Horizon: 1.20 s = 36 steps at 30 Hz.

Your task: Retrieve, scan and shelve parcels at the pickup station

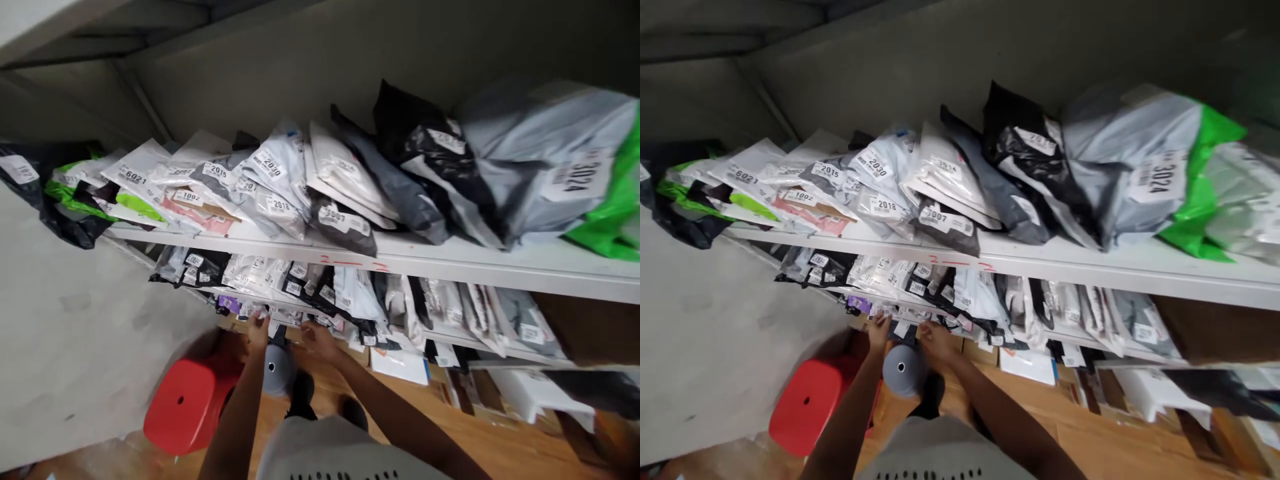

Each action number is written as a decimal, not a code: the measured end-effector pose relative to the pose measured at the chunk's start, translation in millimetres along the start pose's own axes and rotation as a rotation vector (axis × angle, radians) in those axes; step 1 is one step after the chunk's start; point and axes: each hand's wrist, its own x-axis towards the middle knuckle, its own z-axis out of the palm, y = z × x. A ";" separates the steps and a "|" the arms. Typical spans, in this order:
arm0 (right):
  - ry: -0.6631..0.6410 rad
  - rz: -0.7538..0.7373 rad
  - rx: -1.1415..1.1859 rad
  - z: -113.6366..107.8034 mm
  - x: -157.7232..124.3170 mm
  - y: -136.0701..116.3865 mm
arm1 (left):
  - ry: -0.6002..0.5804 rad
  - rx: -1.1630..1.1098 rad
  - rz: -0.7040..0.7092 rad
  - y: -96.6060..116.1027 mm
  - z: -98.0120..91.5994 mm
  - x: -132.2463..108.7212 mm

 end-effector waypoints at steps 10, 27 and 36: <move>0.330 0.157 -0.158 66.5 132.1 -59.7 | -0.275 0.002 0.352 52.4 70.2 79.4; 0.700 0.252 0.128 71.6 183.8 -36.6 | -0.160 0.563 0.550 68.0 47.9 120.8; 0.707 0.110 -0.034 64.9 179.6 -36.8 | -0.333 0.686 0.724 77.2 39.1 133.6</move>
